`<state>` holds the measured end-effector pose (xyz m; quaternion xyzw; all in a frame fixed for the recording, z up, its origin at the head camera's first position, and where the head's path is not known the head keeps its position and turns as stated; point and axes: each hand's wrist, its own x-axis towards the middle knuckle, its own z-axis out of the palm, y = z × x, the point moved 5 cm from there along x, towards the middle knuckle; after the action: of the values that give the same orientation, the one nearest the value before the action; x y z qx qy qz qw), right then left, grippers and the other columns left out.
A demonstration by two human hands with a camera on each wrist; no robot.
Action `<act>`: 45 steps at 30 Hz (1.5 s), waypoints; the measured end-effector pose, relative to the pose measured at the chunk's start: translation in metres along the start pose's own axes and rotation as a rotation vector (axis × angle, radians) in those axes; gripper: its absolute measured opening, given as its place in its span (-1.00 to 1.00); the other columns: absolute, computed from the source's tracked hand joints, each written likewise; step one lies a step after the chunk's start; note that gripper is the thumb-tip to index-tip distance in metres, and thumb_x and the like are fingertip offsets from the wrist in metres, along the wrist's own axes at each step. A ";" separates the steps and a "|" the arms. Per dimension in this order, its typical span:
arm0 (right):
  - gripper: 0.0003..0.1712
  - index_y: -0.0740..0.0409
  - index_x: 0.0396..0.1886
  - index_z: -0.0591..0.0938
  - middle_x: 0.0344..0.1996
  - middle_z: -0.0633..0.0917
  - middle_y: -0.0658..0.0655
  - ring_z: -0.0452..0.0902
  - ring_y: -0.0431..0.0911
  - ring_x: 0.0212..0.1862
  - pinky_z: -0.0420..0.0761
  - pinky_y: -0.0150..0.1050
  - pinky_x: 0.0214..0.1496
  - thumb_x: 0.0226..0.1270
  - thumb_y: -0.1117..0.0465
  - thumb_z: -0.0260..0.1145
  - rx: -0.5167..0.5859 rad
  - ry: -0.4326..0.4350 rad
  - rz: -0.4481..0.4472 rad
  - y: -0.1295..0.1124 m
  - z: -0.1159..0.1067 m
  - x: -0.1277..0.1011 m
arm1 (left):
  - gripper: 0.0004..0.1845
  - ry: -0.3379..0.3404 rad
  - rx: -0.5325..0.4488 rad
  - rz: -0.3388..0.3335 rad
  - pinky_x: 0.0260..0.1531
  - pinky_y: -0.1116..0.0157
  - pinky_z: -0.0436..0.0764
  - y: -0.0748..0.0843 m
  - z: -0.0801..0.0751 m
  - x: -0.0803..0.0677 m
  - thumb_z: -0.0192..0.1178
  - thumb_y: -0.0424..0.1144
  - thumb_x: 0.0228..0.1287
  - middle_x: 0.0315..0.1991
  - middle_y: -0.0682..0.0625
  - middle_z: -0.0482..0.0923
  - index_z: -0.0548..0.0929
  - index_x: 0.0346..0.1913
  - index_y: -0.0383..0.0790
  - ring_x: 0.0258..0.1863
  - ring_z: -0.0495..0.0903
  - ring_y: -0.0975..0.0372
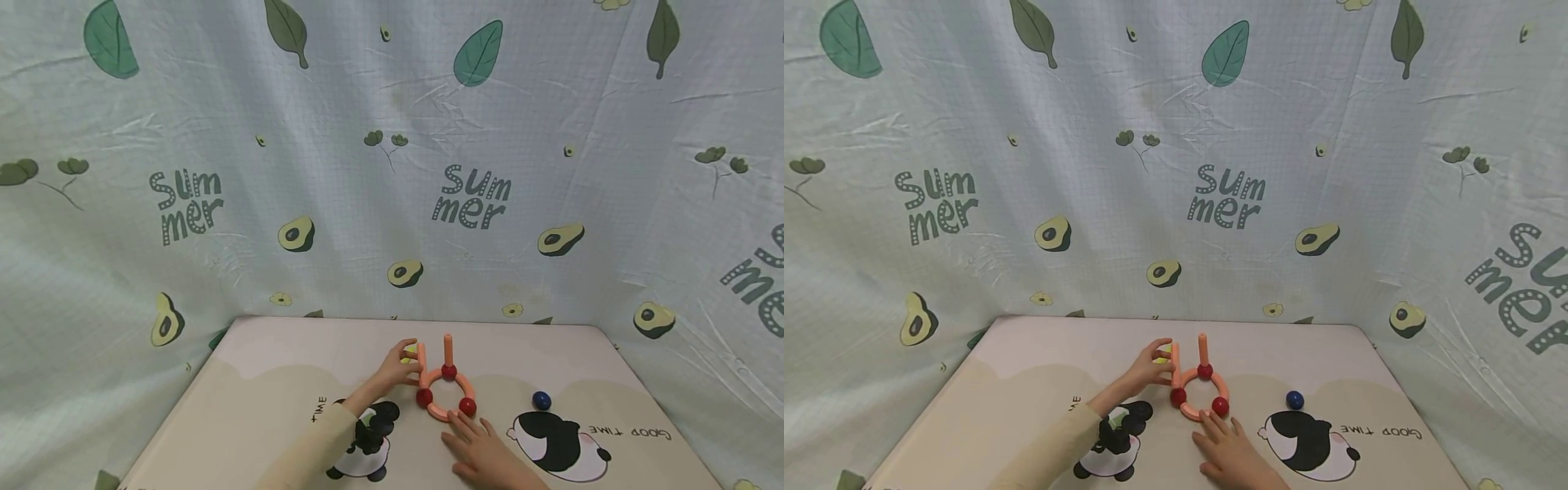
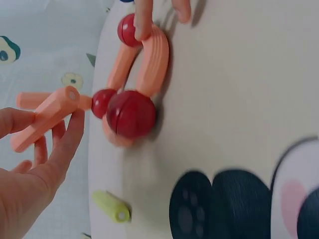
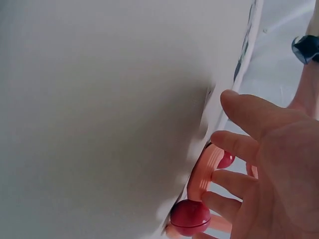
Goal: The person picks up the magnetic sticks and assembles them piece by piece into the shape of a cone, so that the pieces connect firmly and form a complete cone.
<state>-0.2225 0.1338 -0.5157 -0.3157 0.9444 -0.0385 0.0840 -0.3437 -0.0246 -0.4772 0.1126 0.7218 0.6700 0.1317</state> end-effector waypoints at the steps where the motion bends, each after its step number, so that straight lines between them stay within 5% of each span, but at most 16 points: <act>1: -0.41 -0.08 0.18 0.40 0.32 0.23 0.16 0.11 0.08 0.34 0.23 0.28 0.11 0.17 -0.18 0.08 0.005 0.000 -0.003 0.000 0.000 0.000 | -0.37 0.006 -0.013 -0.004 -0.37 0.07 0.60 0.000 0.002 0.001 0.12 -0.50 0.04 -0.05 -0.34 0.37 0.21 0.23 -0.35 -0.37 0.54 0.19; 12: -0.41 -0.07 0.17 0.42 0.32 0.22 0.18 0.09 0.11 0.34 0.21 0.31 0.09 0.18 -0.19 0.06 0.037 0.002 -0.027 -0.002 -0.002 -0.003 | -0.62 -0.049 -0.063 0.026 -0.27 0.01 0.56 0.003 0.029 0.003 0.07 -0.35 0.21 -0.07 -0.27 0.39 0.36 0.09 -0.33 -0.37 0.58 0.13; 20: -0.37 -0.08 0.20 0.39 0.35 0.14 0.20 0.04 0.17 0.35 0.19 0.35 0.07 0.17 -0.23 0.05 0.072 -0.012 -0.036 -0.001 0.001 -0.003 | -0.63 -0.110 -0.111 0.043 -0.15 -0.10 0.46 0.009 0.048 0.001 0.03 -0.34 0.25 -0.06 -0.31 0.43 0.34 0.10 -0.33 -0.18 0.57 -0.06; 28: -0.37 -0.06 0.20 0.39 0.35 0.13 0.22 0.01 0.19 0.35 0.18 0.36 0.07 0.18 -0.22 0.05 0.099 -0.023 -0.037 -0.001 -0.002 -0.003 | -0.63 -0.113 -0.136 0.038 -0.20 0.07 0.56 0.007 0.062 0.004 0.02 -0.35 0.25 -0.02 -0.27 0.47 0.35 0.12 -0.32 -0.16 0.56 0.12; 45: -0.39 -0.06 0.19 0.40 0.36 0.11 0.21 -0.03 0.19 0.36 0.14 0.36 0.10 0.18 -0.19 0.08 0.127 -0.046 -0.011 -0.003 -0.003 -0.003 | -0.65 -0.243 -0.077 -0.011 -0.05 0.05 0.49 0.006 0.076 0.010 0.00 -0.34 0.27 -0.01 -0.24 0.48 0.40 0.11 -0.33 -0.06 0.55 0.04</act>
<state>-0.2187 0.1335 -0.5124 -0.3159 0.9360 -0.0916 0.1256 -0.3272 0.0508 -0.4769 0.1839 0.6750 0.6777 0.2264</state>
